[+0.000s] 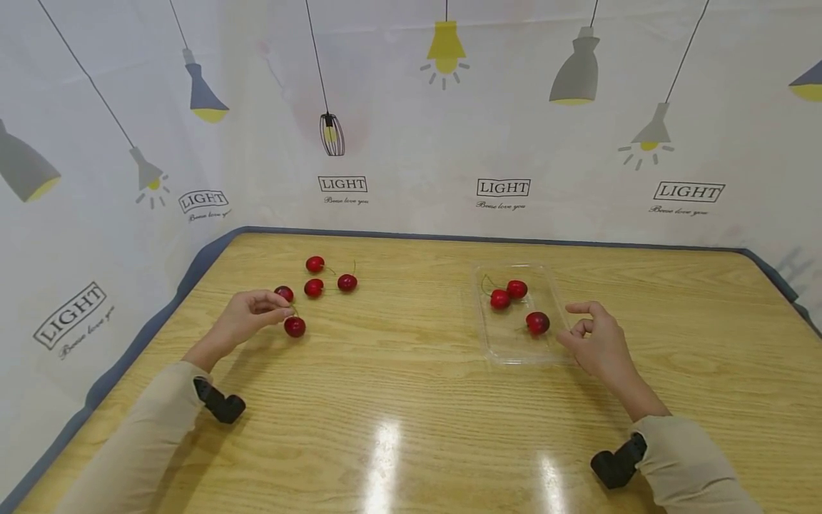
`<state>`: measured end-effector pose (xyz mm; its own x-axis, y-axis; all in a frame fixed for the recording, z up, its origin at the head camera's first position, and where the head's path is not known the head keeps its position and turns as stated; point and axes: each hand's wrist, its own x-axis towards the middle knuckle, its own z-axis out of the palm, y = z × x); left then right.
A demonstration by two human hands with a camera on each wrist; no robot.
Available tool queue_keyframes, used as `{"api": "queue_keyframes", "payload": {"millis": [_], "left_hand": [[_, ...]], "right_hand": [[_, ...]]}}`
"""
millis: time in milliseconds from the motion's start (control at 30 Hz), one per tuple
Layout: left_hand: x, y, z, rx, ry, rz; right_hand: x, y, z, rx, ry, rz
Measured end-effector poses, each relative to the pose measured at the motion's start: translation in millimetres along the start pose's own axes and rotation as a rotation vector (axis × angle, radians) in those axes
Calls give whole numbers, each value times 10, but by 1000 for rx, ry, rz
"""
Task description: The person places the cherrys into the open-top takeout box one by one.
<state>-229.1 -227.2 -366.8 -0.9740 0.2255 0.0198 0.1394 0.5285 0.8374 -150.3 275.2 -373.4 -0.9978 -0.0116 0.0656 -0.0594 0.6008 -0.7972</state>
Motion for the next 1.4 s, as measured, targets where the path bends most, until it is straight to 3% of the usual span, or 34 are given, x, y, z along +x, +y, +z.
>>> {"api": "queue_keyframes", "payload": {"millis": [300,700,1400], "left_hand": [[34,-20,36,-32,30,19],[59,44,79,-62,6,31],[105,87,145,-24,41,41]], "right_hand": [[7,19,4,5,-3,1],[7,31,3,2,1,-4],[7,14,1,-7,3,7]]}}
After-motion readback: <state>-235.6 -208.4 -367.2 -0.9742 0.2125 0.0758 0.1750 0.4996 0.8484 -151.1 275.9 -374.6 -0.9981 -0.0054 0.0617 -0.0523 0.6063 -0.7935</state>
